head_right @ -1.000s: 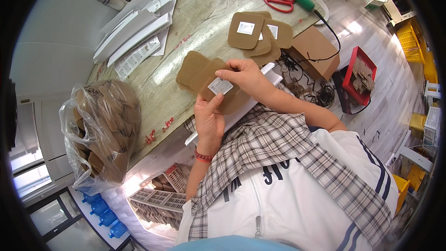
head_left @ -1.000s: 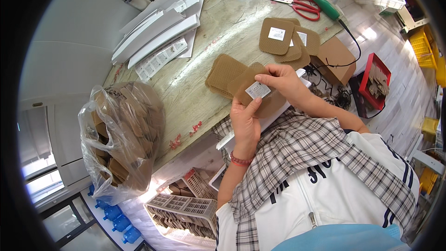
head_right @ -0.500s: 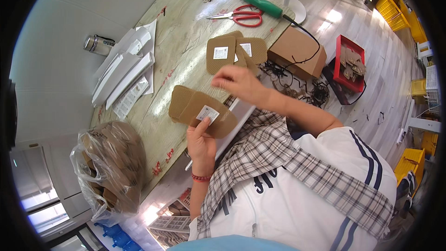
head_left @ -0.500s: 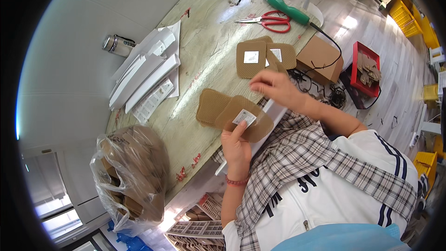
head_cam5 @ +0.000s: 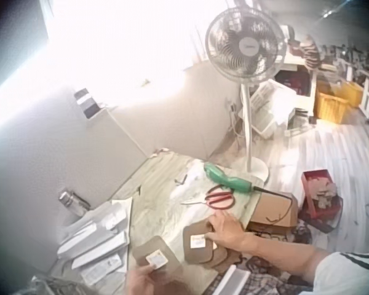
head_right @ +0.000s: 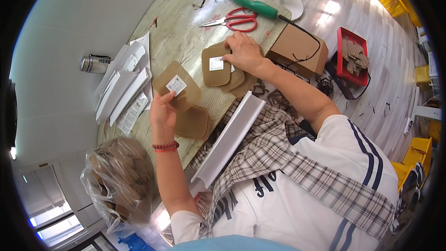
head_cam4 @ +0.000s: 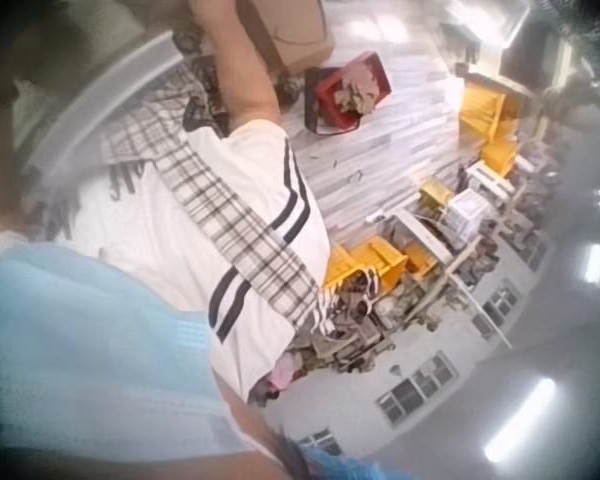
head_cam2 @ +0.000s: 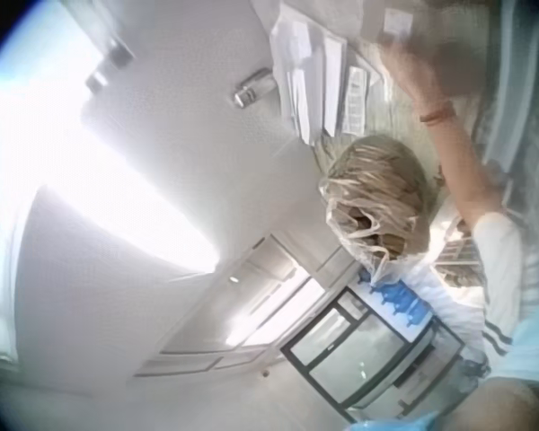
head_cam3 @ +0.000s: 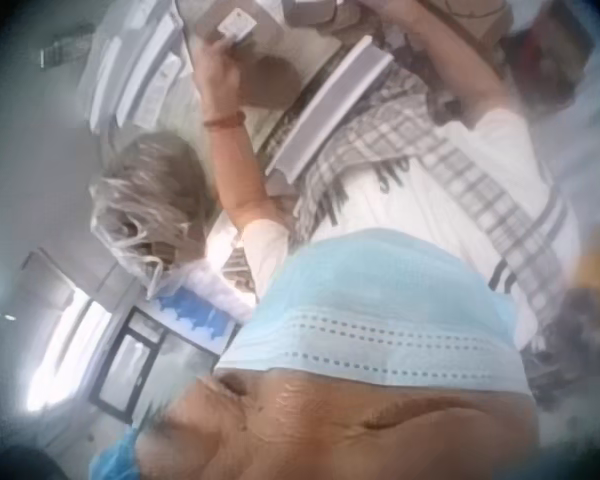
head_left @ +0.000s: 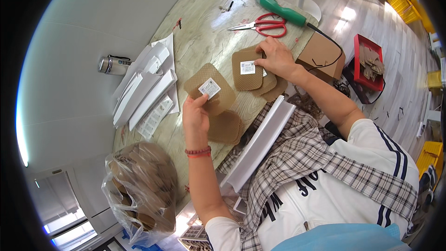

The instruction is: The person repeatedly peels small white labels from a roll and sticks them onto brown square pads on a table. The person handles the pads one at a time, places each labeled pad into a growing stack, and continues the process throughout the clip.

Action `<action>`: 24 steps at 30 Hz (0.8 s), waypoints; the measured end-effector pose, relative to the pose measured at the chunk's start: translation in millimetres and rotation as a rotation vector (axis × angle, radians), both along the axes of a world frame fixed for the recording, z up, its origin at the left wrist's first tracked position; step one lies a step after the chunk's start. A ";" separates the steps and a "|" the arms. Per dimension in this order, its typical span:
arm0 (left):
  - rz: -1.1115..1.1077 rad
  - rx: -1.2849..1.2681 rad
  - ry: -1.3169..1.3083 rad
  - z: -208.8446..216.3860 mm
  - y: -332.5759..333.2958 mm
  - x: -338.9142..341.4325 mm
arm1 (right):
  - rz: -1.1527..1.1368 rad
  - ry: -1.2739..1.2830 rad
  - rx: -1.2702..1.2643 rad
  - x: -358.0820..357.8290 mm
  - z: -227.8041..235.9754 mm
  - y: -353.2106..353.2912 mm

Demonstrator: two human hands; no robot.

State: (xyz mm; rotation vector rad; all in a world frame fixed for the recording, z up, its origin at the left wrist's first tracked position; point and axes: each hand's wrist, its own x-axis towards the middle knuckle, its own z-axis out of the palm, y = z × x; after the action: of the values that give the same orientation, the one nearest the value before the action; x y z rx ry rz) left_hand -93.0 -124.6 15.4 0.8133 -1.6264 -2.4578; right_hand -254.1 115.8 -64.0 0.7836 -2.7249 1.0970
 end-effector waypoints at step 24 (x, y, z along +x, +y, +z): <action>0.063 -0.537 -0.197 -56.1 -29.2 -38.4 | 0.113 -0.275 -0.554 -10.1 14.7 -15.4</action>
State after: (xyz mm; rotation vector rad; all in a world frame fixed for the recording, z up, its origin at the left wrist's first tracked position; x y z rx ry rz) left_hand -131.4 -153.9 -40.6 1.0090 -2.1431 -1.7969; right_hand -264.2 100.4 -49.3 0.7398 -2.3775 1.9897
